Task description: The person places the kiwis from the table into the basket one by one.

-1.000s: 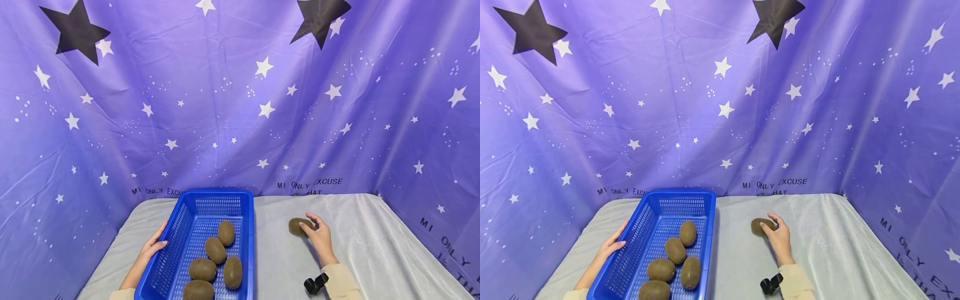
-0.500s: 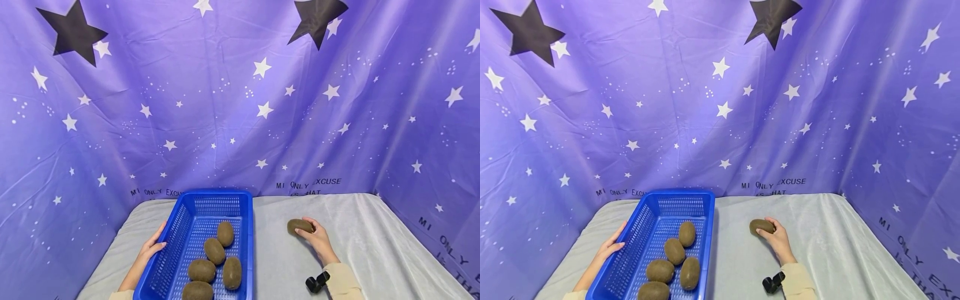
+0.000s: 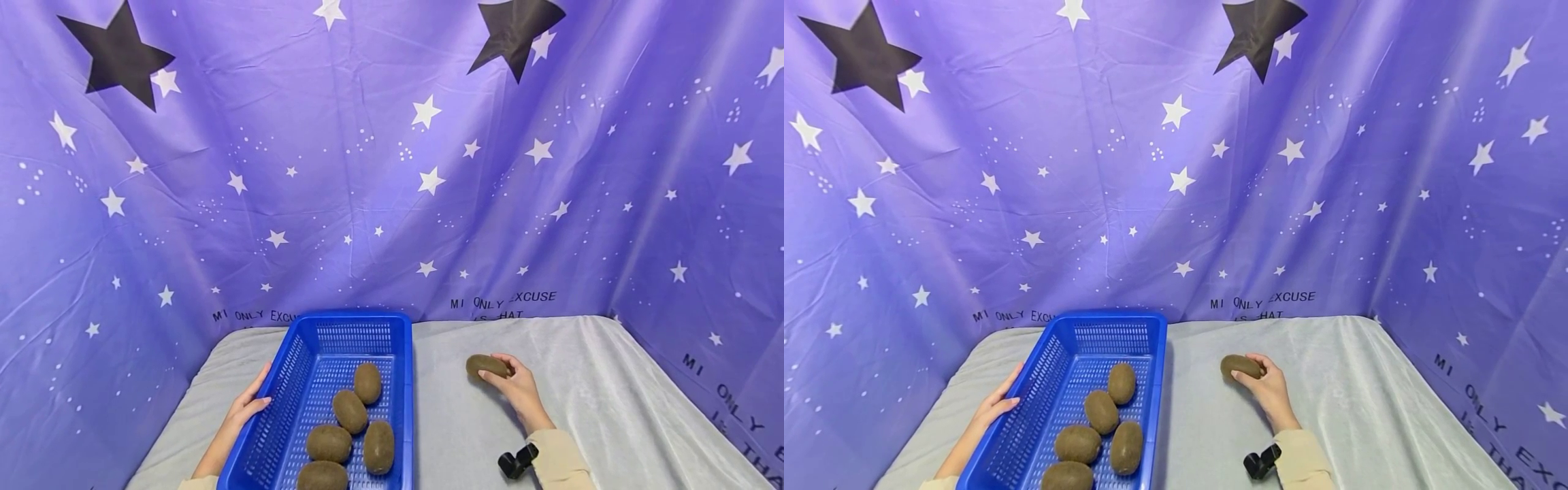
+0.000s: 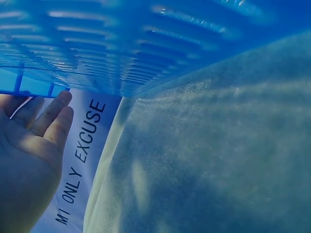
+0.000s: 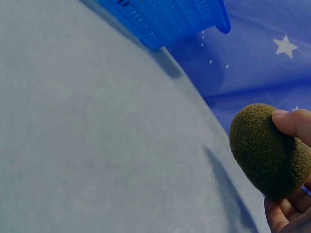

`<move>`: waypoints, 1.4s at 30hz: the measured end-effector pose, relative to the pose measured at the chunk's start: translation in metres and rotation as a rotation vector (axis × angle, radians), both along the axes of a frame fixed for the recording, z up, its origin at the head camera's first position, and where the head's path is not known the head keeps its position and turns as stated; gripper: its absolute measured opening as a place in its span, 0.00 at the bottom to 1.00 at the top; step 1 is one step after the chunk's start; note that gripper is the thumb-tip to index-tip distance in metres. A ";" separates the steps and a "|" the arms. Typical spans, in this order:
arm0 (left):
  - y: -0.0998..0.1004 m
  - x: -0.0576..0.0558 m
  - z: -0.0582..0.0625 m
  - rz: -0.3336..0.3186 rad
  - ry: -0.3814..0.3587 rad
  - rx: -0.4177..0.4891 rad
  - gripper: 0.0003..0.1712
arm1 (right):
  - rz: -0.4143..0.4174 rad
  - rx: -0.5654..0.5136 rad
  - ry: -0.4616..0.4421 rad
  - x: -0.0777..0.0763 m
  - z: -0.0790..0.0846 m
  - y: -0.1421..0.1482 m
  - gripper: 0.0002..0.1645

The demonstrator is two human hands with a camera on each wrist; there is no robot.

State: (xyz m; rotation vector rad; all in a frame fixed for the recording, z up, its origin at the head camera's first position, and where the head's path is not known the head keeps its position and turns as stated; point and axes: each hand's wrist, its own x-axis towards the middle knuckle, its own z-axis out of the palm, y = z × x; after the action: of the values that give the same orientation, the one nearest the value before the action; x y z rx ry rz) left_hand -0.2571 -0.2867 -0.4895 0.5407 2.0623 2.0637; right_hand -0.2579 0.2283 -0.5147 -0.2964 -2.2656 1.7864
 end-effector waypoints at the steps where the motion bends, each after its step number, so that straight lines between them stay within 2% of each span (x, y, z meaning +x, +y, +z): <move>1: 0.000 0.000 0.000 0.003 -0.005 -0.002 0.37 | 0.003 -0.004 0.000 0.000 0.002 -0.001 0.35; 5: -0.001 0.000 0.000 -0.016 -0.014 0.007 0.37 | 0.021 -0.015 0.015 0.001 0.010 -0.006 0.35; 9: -0.001 -0.001 -0.001 -0.025 0.017 0.006 0.37 | 0.052 -0.025 0.056 0.003 0.018 -0.013 0.33; 15: -0.001 -0.001 -0.001 -0.024 0.008 0.007 0.37 | 0.127 -0.058 0.119 0.008 0.033 -0.029 0.30; 18: -0.001 -0.001 -0.001 -0.044 0.009 0.026 0.37 | 0.173 -0.087 0.137 0.011 0.041 -0.040 0.29; 24: 0.003 -0.006 -0.006 -0.052 0.197 0.063 0.36 | 0.246 -0.119 0.148 0.015 0.053 -0.059 0.28; 26: 0.003 -0.008 -0.007 -0.041 0.231 0.066 0.35 | 0.270 -0.123 0.156 0.016 0.057 -0.065 0.28; 30: 0.002 -0.010 -0.008 -0.059 0.236 0.086 0.35 | 0.335 -0.124 0.184 0.016 0.062 -0.078 0.26; 35: -0.002 -0.009 -0.009 -0.128 0.246 0.110 0.35 | 0.425 -0.112 0.216 0.018 0.065 -0.093 0.26; 42: -0.001 -0.006 -0.006 -0.089 0.165 0.091 0.36 | 0.511 -0.088 0.227 0.020 0.070 -0.111 0.27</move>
State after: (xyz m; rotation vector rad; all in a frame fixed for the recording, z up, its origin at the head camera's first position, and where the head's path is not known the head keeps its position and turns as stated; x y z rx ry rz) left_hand -0.2635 -0.2879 -0.4958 0.8281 1.9964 2.1343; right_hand -0.2379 0.1170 -0.4442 0.4933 -2.2316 2.0250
